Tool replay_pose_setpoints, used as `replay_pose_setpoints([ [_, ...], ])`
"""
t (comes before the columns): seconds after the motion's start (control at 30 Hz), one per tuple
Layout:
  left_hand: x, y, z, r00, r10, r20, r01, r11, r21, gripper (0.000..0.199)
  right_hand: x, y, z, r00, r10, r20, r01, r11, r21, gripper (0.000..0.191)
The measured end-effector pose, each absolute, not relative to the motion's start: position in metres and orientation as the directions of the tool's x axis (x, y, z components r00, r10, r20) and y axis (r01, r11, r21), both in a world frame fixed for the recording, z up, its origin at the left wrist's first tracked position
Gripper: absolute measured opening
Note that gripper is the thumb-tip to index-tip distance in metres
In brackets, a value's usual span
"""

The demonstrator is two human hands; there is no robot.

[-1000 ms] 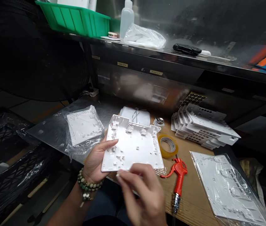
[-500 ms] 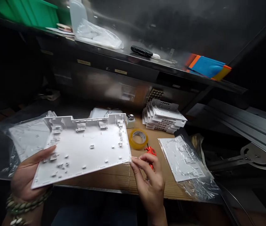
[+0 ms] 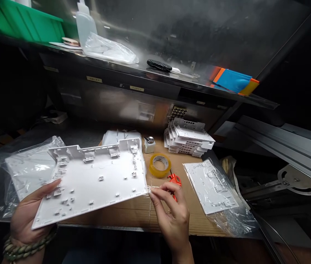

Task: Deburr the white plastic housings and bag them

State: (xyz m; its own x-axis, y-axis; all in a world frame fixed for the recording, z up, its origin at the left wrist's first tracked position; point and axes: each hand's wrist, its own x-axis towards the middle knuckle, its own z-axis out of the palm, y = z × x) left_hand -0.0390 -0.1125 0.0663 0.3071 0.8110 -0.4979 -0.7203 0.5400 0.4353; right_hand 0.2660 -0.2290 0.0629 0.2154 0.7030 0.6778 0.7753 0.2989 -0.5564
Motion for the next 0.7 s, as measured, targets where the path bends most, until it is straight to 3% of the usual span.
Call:
replay_pose_setpoints([
  [0.13, -0.038, -0.109, 0.068, 0.296, 0.796, -0.527, -0.729, 0.545, 0.414, 0.069, 0.266, -0.235, 0.063, 0.287, 0.658, 0.696, 0.739, 0.311, -0.598, 0.028],
  [0.33, -0.049, -0.107, 0.055, 0.397, 0.813, -0.426, -0.742, 0.557, 0.373, 0.071, 0.265, -0.232, 0.062, 0.180, 0.681, 0.710, 0.779, 0.343, -0.526, 0.034],
  [0.43, -0.057, -0.110, 0.047, 0.445, 0.807, -0.389, -0.736, 0.577, 0.355, 0.076, 0.276, -0.223, 0.065, 0.263, 0.662, 0.702, 0.784, 0.277, -0.555, 0.027],
  [0.7, -0.075, -0.126, 0.027, 0.420, 0.766, -0.487, -0.632, 0.632, 0.448, 0.091, 0.275, -0.203, 0.098, 0.365, 0.561, 0.743, 0.729, 0.325, -0.603, 0.027],
])
